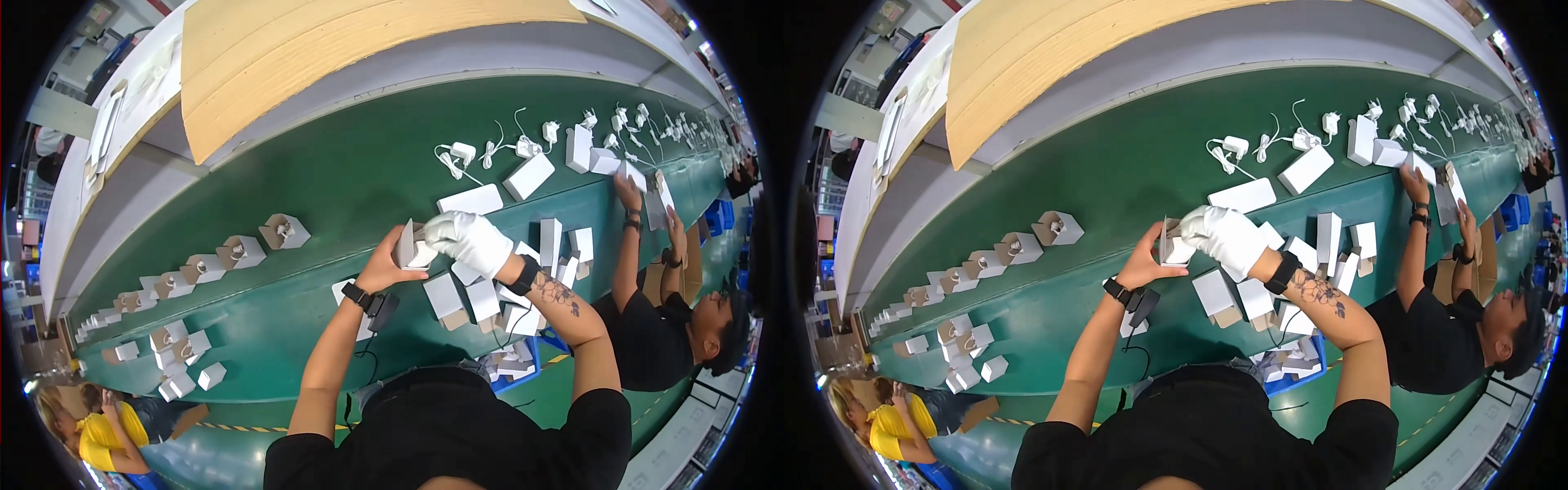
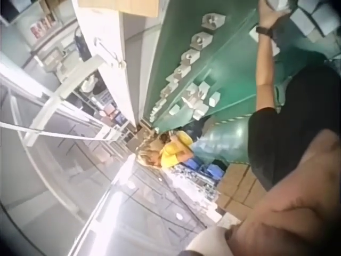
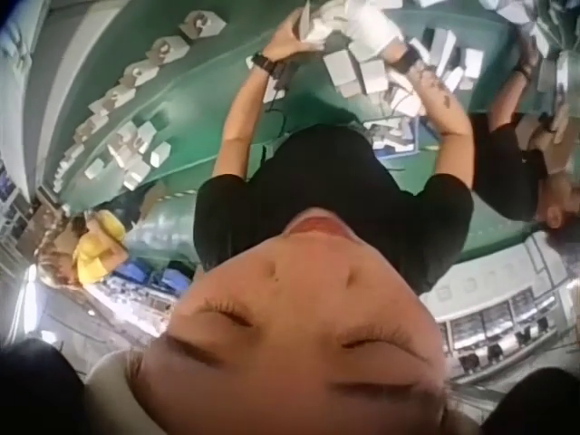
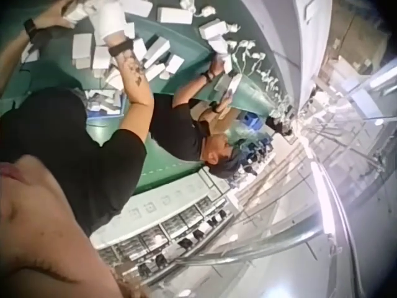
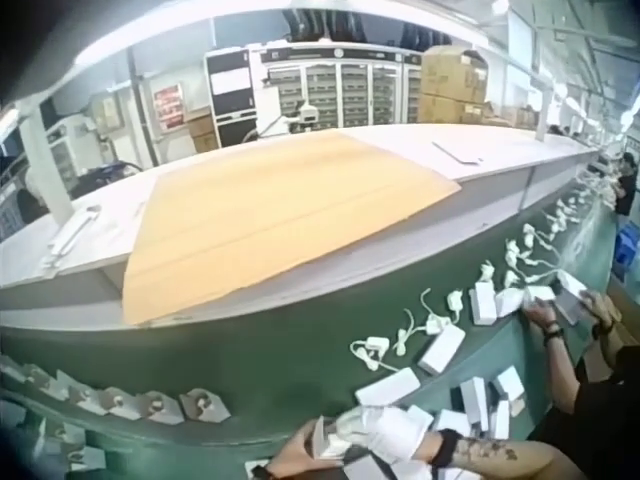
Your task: The person picks up a power adapter and a white box, places the adapter inside the box, and then sets the box onto the conveyor belt, repeating the process several times.
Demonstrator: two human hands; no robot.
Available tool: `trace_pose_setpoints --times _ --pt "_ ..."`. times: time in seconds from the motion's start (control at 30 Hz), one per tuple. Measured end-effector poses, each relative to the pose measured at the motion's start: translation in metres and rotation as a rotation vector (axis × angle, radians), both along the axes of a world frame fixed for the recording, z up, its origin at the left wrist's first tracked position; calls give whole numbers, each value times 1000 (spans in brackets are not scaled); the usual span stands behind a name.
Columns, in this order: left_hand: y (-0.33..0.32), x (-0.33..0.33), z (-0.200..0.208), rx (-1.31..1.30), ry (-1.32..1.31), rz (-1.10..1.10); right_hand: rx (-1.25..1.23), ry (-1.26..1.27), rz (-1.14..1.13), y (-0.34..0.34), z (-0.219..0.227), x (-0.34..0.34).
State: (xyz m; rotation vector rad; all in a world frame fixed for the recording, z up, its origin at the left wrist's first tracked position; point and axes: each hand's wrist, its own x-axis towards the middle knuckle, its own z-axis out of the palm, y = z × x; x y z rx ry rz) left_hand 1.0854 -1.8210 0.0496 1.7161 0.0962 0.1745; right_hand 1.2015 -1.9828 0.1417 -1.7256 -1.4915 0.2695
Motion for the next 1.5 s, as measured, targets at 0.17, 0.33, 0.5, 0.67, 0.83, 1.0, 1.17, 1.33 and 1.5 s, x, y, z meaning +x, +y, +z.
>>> trace_pose_setpoints --times 0.17,0.33,0.5,0.67,0.83,1.0,1.17,1.33,1.5 --pt "-2 13 -16 62 -107 -16 -267 -320 17 4 -6 -8" --pt "-7 16 -15 145 -104 20 -445 -225 -53 1 -14 3" --pt "-22 7 -7 142 -130 -14 -300 -124 -16 -18 -22 7" --pt "-16 -1 -10 535 -193 67 -328 -163 -135 -36 9 -11" --pt "-24 -19 -23 248 -183 46 -241 80 -104 -62 11 -19" --pt "-39 -23 -8 53 -132 -51 -143 282 -58 -78 -15 -26" --pt "-50 -32 -9 20 -178 -40 -171 463 -10 -91 -27 -18" --pt "-54 -36 3 146 -161 -12 -156 173 -29 -99 -20 -17" --pt "-60 -33 1 87 -211 14 -86 325 17 -104 -25 -19"
